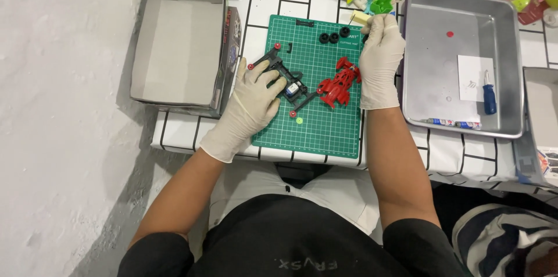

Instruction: The person is assembling a small plastic model car, specifically attaching the body shell to the chassis and using a screwdriver to adjust components.

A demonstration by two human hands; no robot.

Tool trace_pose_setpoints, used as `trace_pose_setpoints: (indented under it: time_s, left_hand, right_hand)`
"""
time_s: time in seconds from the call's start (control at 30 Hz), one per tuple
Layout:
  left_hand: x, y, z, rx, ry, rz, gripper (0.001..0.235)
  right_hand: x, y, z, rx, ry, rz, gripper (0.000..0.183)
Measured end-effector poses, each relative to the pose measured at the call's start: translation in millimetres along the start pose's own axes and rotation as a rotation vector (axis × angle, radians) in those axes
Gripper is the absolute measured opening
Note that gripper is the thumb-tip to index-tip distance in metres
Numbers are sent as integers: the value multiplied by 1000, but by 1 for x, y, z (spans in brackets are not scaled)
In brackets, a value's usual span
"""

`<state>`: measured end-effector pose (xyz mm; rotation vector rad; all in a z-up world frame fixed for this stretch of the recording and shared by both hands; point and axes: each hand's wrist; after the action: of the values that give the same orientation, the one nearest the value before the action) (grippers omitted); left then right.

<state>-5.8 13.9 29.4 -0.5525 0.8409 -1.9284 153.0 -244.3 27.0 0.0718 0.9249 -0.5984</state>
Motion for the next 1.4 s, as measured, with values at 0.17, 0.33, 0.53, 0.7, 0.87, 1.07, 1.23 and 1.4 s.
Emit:
trace_pose_setpoints:
  time_s: [0.17, 0.33, 0.53, 0.7, 0.87, 1.07, 1.23, 1.4]
  left_hand:
    - [-1, 11, -11, 44, -33, 53, 27]
    - [5, 7, -16, 66, -115, 19, 23]
    - [17, 6, -15, 89, -160, 46, 24]
    - [23, 26, -28, 80, -207, 94, 37]
    - [24, 29, -32, 71, -217, 87, 38]
    - [26, 21, -30, 41, -227, 59, 38]
    - [38, 15, -30, 85, -238, 28, 44]
    - [64, 12, -34, 90, -147, -105, 29]
  right_hand:
    - [0, 0, -1, 8, 30, 1, 25]
    - [5, 1, 0, 12, 42, 22, 26]
    - [-4, -6, -1, -64, 19, -23, 28]
    - [-43, -18, -21, -520, 14, 34, 12]
    - [-67, -40, -41, -704, -95, 5, 13]
    - [-52, -54, -39, -635, -114, -81, 13]
    - [-72, -79, -63, -515, 107, -178, 20]
    - [-151, -101, -83, -844, 379, -230, 58]
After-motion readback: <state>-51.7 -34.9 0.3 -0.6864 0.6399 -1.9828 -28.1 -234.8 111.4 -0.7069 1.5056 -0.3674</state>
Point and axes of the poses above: each hand's wrist, its own z-axis towards the middle knuckle, its own y-axis out of the palm, x = y × z, and after that the axes turned 13 degrees about x, right-handed
